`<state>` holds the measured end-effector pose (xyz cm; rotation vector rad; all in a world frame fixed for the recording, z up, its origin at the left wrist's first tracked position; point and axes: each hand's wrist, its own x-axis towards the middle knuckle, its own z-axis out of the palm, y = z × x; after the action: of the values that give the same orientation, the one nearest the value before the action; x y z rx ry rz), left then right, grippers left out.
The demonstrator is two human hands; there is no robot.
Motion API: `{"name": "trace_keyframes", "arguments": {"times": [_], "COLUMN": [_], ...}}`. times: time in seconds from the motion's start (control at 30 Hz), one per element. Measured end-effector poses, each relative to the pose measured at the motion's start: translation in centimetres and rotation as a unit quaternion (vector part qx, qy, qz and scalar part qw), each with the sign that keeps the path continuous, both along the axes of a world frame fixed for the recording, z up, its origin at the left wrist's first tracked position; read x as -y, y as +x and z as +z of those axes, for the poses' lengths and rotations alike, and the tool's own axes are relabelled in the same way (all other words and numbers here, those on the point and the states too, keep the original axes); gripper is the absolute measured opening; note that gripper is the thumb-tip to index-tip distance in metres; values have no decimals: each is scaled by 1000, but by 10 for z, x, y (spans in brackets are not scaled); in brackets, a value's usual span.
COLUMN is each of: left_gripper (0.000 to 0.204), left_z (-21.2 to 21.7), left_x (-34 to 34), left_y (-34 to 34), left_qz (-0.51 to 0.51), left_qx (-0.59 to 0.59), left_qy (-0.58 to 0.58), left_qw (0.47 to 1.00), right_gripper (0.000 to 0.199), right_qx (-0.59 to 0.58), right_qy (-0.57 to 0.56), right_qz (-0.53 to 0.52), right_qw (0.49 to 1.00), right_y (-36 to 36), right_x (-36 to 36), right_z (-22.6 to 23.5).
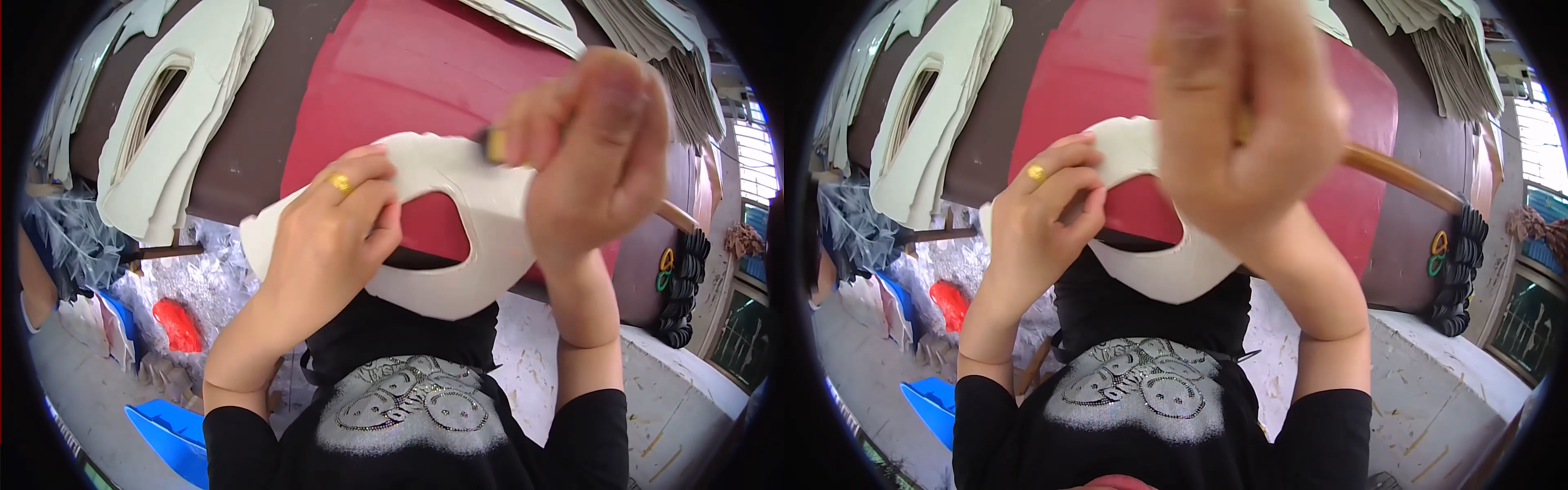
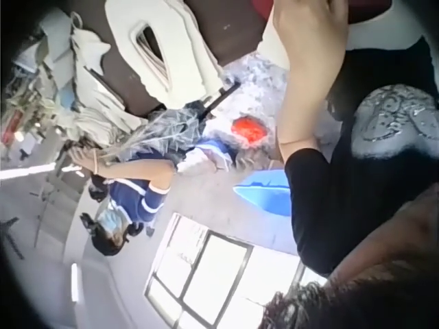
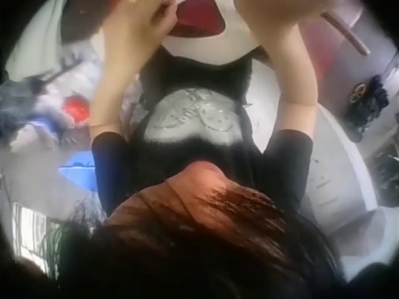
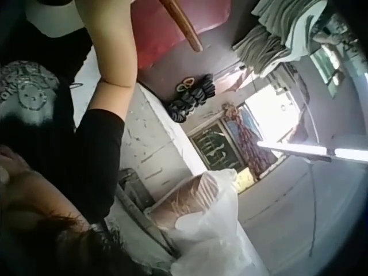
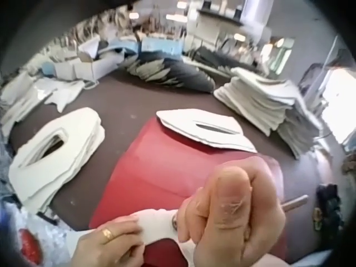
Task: Hammering material components at a factory workbench to prepare them for shoe assembly.
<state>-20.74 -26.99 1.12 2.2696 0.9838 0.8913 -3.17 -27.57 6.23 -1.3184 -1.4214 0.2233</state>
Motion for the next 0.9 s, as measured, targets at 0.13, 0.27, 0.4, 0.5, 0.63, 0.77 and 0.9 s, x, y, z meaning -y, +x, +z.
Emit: {"name": "trace_keyframes", "arguments": {"times": [0.13, 0.27, 0.4, 0.5, 0.63, 0.77, 0.9], "left_gripper": [11, 10, 10, 11, 11, 12, 13], "left_z": [3, 1, 0, 7, 8, 6, 9], "left_x": [-14, -21, -9, -6, -4, -1, -4], "left_y": [24, 54, 46, 51, 47, 33, 23], "left_qz": [-83, -209, -89, -83, -62, -16, -48], "left_qx": [8, -4, -10, -9, -12, -33, -44], "left_qy": [-39, -48, 40, 21, 12, 37, 56], "left_qw": [996, 977, 995, 996, 998, 999, 996], "right_gripper": [34, 34, 34, 33, 33, 33, 31], "right_qx": [-156, -265, -245, -293, -294, -158, -156], "right_qy": [139, 17, -24, 16, 31, -53, -59], "right_qz": [87, 103, 55, 160, 217, 74, 68], "right_qw": [974, 959, 968, 942, 930, 983, 984], "right_y": [43, 37, 48, 47, 43, 36, 13], "right_x": [30, 53, 36, 53, 53, 41, 46], "right_z": [52, 18, 6, 12, 16, 14, 3]}}
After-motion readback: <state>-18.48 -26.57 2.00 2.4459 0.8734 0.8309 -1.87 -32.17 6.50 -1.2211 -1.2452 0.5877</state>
